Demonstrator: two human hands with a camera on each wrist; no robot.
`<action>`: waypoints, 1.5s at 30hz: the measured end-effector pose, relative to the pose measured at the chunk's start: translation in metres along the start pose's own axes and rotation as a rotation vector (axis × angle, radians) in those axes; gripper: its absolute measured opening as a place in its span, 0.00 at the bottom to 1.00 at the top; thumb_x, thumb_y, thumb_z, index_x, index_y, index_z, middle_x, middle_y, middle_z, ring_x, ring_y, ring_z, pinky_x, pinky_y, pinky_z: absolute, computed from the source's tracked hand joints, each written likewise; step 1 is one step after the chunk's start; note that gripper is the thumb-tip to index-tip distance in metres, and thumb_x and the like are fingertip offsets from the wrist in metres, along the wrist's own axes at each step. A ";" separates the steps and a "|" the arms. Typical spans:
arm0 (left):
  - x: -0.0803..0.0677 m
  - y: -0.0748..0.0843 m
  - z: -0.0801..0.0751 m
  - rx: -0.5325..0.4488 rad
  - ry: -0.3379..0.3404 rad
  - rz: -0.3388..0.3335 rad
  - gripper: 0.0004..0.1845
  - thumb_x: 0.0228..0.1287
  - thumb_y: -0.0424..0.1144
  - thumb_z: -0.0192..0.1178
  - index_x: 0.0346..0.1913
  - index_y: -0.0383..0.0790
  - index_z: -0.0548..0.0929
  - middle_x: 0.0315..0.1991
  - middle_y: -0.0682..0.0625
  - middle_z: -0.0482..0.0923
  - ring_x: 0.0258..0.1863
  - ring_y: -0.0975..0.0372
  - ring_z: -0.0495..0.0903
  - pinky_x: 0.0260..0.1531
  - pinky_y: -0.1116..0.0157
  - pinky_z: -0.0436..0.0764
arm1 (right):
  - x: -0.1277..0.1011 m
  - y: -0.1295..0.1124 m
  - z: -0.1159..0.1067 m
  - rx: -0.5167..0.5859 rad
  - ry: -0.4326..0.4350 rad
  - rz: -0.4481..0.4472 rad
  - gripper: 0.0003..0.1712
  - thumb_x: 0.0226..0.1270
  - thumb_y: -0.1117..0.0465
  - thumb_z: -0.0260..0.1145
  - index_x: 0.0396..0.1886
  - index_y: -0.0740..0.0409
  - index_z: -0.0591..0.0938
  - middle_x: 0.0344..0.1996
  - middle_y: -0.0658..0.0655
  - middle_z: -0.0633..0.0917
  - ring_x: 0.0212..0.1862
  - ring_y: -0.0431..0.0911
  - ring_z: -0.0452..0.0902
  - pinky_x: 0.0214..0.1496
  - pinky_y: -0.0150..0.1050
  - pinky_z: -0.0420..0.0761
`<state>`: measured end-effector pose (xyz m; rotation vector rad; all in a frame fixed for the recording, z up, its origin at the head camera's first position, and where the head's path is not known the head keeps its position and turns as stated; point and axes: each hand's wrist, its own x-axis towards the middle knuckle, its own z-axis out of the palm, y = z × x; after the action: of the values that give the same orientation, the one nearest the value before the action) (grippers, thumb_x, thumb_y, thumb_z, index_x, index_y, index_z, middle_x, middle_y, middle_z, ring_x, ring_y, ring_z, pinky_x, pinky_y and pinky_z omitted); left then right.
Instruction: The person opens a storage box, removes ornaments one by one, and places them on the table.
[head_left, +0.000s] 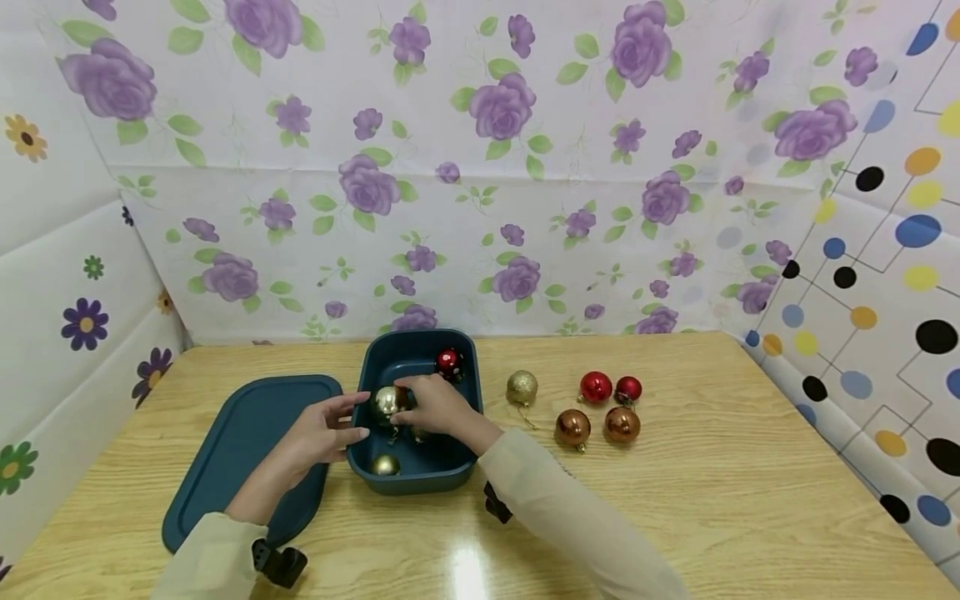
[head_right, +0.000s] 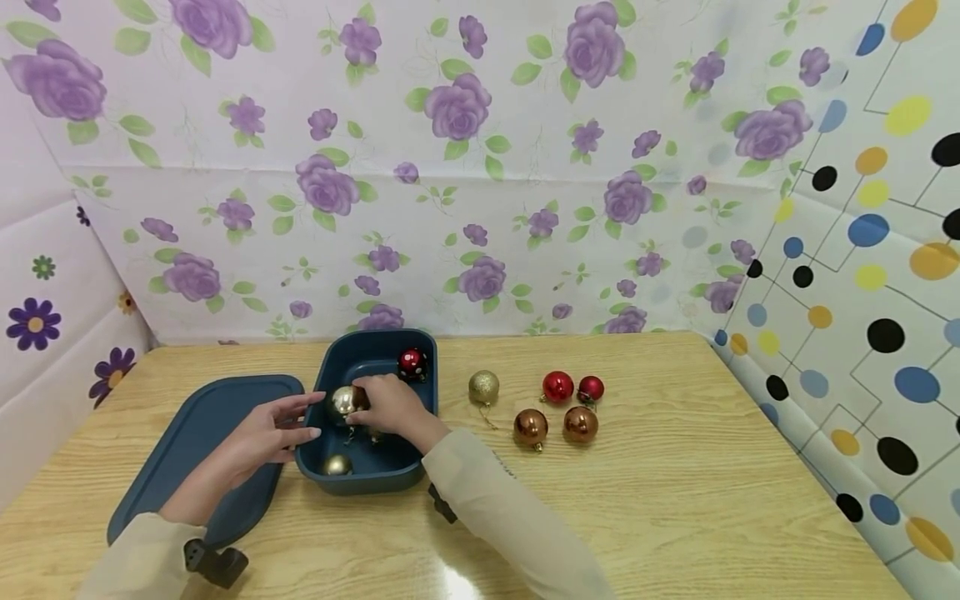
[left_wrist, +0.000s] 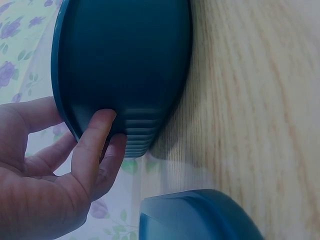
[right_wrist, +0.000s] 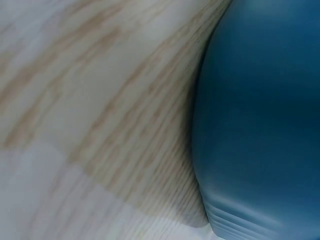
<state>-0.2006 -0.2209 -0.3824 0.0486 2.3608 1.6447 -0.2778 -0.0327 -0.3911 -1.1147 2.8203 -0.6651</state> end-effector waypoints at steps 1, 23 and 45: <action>0.000 0.000 0.000 0.000 0.001 -0.001 0.33 0.62 0.35 0.58 0.69 0.39 0.59 0.67 0.29 0.47 0.62 0.40 0.58 0.40 0.56 0.78 | 0.000 0.000 0.000 -0.001 0.004 -0.006 0.30 0.55 0.52 0.69 0.56 0.60 0.76 0.33 0.52 0.84 0.16 0.34 0.66 0.27 0.24 0.67; -0.001 0.000 0.000 0.002 -0.002 -0.008 0.33 0.62 0.35 0.58 0.69 0.39 0.58 0.67 0.29 0.47 0.63 0.39 0.56 0.42 0.54 0.77 | -0.030 0.004 -0.032 0.188 0.079 -0.143 0.27 0.54 0.54 0.70 0.53 0.60 0.77 0.40 0.53 0.83 0.45 0.42 0.79 0.49 0.37 0.76; -0.002 0.000 0.000 0.006 -0.008 0.006 0.33 0.62 0.34 0.58 0.69 0.39 0.58 0.67 0.29 0.46 0.64 0.40 0.55 0.40 0.57 0.78 | -0.116 0.076 -0.133 0.509 0.260 0.086 0.27 0.55 0.65 0.68 0.55 0.69 0.74 0.44 0.64 0.81 0.49 0.55 0.76 0.58 0.49 0.68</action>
<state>-0.1987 -0.2208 -0.3818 0.0638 2.3620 1.6372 -0.2659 0.1431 -0.3148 -0.8595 2.6206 -1.5029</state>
